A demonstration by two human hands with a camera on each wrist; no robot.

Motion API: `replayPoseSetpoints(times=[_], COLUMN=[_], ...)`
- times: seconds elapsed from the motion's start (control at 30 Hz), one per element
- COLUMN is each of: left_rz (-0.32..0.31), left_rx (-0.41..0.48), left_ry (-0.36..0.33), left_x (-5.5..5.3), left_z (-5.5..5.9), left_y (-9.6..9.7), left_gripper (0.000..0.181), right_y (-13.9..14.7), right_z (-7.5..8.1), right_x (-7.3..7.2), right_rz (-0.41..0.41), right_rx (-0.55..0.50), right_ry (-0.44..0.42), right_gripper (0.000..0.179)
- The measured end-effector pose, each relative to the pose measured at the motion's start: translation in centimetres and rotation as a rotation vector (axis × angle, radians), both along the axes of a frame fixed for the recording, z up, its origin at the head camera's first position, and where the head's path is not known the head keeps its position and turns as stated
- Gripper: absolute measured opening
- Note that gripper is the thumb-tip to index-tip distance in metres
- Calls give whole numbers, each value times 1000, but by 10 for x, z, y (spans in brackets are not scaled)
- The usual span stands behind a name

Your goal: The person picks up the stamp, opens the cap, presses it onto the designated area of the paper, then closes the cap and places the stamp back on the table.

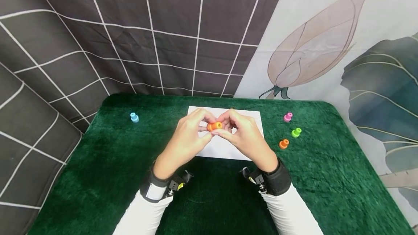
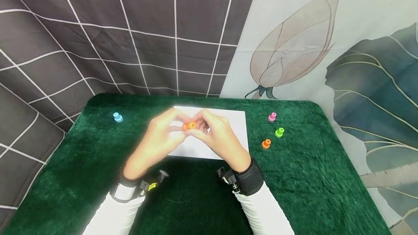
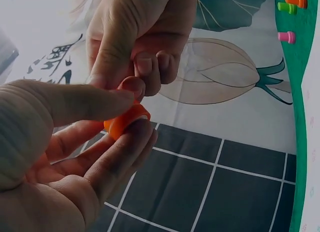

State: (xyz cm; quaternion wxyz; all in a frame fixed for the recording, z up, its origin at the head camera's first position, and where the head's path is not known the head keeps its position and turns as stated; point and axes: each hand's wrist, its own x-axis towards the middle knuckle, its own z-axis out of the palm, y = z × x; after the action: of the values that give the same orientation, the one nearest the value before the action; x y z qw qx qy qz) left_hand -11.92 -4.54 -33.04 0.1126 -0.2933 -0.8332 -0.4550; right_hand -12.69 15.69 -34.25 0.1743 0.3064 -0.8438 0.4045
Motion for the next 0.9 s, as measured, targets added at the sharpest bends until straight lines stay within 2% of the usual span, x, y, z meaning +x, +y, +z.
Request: replayPoseSetpoints(times=[0.27, 0.43, 0.57, 0.73, 0.9], left_rz=[84, 158, 243, 326, 401], left_rx=[-16, 35, 72, 88, 26], left_ry=[33, -24, -53, -112, -192], left_x=[-9, -13, -22, -43, -65], left_z=[0, 3, 1, -12, -32], left_y=[-12, -30, -50, -74, -92], left_gripper=[30, 27, 24, 21, 19], right_y=[4, 6, 10, 16, 24], right_z=[1, 4, 6, 6, 8], right_x=[-2, -2, -1, -3, -2], right_rz=[11, 4, -1, -19, -56], right_rx=[33, 63, 63, 70, 126], right_ry=[-57, -73, -86, -59, -53], right_gripper=[40, 35, 33, 26, 20])
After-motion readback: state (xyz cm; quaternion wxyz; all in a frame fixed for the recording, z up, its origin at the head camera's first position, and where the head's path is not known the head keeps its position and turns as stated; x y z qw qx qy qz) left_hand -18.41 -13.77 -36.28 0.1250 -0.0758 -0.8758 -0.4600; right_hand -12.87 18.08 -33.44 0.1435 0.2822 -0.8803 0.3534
